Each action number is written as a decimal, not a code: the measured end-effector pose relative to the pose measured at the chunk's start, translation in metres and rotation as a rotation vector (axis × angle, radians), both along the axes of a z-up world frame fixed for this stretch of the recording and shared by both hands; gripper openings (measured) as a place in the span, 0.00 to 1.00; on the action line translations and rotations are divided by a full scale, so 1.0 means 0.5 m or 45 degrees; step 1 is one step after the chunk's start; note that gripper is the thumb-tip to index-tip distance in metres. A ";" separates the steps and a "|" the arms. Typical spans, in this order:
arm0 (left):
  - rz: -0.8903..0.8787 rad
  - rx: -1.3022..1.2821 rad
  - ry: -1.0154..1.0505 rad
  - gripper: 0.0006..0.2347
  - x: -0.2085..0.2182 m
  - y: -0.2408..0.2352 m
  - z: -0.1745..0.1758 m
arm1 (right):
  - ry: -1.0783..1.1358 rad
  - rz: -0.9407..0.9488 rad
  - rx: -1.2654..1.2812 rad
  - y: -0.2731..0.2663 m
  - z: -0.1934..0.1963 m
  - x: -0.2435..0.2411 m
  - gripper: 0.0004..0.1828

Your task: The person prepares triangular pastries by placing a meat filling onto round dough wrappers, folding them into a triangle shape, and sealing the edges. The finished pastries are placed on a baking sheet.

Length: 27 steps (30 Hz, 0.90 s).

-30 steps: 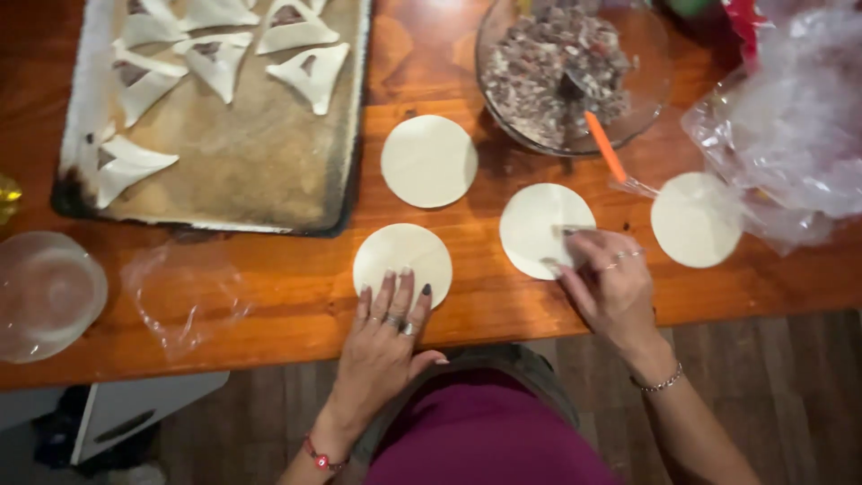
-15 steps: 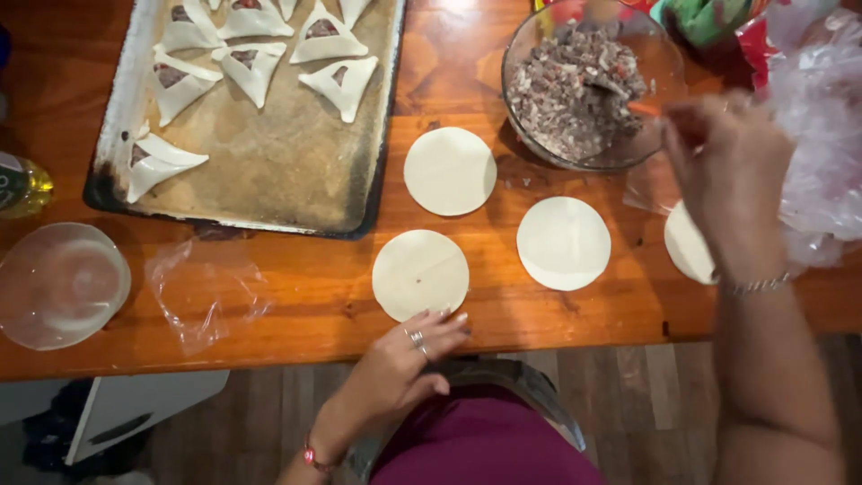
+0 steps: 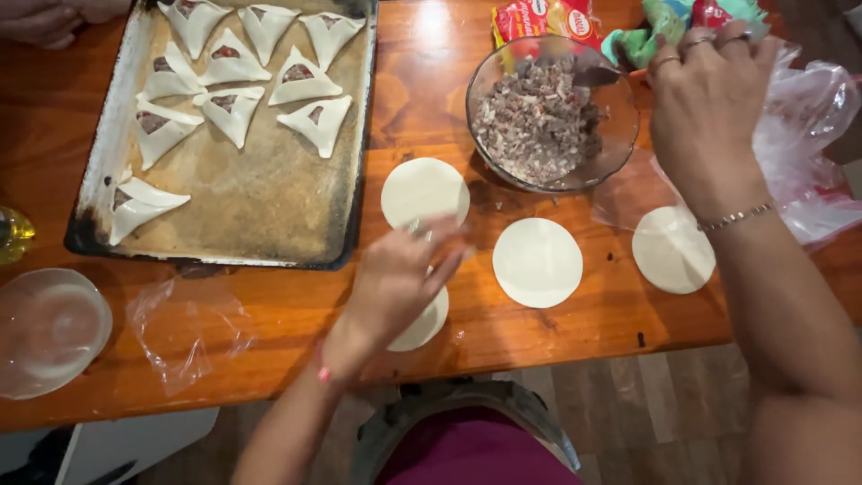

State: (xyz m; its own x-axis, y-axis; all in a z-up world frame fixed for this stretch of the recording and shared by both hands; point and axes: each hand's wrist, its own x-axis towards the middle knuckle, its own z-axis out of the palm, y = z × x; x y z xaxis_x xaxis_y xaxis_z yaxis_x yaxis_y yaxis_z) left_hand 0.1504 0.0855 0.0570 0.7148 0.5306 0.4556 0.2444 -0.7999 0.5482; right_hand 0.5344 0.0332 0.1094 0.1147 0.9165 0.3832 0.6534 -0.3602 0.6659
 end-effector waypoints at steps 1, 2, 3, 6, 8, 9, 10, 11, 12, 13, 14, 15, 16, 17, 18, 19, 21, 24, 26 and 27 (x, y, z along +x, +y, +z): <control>0.002 0.002 0.001 0.06 0.031 0.016 -0.014 | 0.001 0.002 0.002 0.018 -0.017 0.005 0.08; 0.129 0.108 0.028 0.11 0.063 0.033 -0.027 | 0.070 0.027 0.021 0.037 -0.034 0.009 0.09; 0.254 0.220 0.050 0.18 0.098 0.053 -0.040 | 0.134 0.051 0.045 0.057 -0.048 0.016 0.15; 0.329 0.350 0.121 0.20 0.156 0.074 -0.017 | 0.232 0.197 0.116 0.077 -0.080 -0.002 0.15; 0.395 0.468 0.112 0.18 0.180 0.082 -0.050 | 0.265 0.223 0.108 0.044 -0.043 -0.068 0.10; 0.466 0.586 0.100 0.17 0.194 0.089 -0.065 | 0.295 0.255 0.100 0.031 -0.022 -0.098 0.06; 0.470 0.590 0.097 0.17 0.197 0.093 -0.065 | 0.292 0.259 0.104 0.023 -0.027 -0.088 0.06; 0.495 0.606 0.131 0.16 0.197 0.092 -0.067 | 0.405 0.234 -0.031 0.011 -0.034 -0.081 0.06; 0.520 0.622 0.164 0.16 0.197 0.092 -0.070 | 0.515 0.208 -0.166 0.000 -0.043 -0.074 0.10; 0.516 0.621 0.166 0.16 0.196 0.094 -0.066 | 0.518 0.204 -0.167 -0.003 -0.028 -0.062 0.10; 0.508 0.613 0.152 0.15 0.193 0.095 -0.062 | 0.356 0.306 -0.052 -0.007 -0.014 -0.052 0.05; 0.507 0.603 0.136 0.15 0.190 0.095 -0.058 | 0.190 0.412 0.064 -0.009 0.001 -0.041 0.04; 0.511 0.601 0.136 0.15 0.193 0.093 -0.061 | 0.189 0.416 0.061 0.001 0.008 -0.025 0.04; 0.532 0.633 0.158 0.15 0.194 0.093 -0.062 | 0.265 0.168 -0.001 0.012 0.015 -0.010 0.09; 0.552 0.664 0.180 0.16 0.196 0.093 -0.063 | 0.337 -0.082 -0.060 0.022 0.023 0.005 0.15; 0.557 0.673 0.176 0.16 0.195 0.092 -0.059 | 0.334 -0.078 -0.051 0.050 -0.009 0.047 0.15; 0.490 0.478 0.107 0.13 0.190 0.086 -0.052 | 0.588 0.224 0.123 0.105 -0.072 0.130 0.20; 0.485 0.443 0.086 0.10 0.191 0.089 -0.061 | 0.306 0.305 0.044 0.161 -0.072 0.082 0.15; 0.496 0.471 0.100 0.08 0.190 0.091 -0.060 | 0.372 0.503 0.083 0.183 -0.103 0.064 0.10; 0.500 0.500 0.108 0.07 0.190 0.092 -0.060 | 0.432 0.693 0.123 0.193 -0.118 0.054 0.07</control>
State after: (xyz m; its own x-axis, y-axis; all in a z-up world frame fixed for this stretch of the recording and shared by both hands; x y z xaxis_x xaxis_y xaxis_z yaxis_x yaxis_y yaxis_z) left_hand 0.2452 0.1314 0.0269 0.5405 0.5667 0.6218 0.5954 -0.7799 0.1932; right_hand 0.5616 0.1298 0.0501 -0.2272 0.8411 0.4909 0.9278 0.0338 0.3715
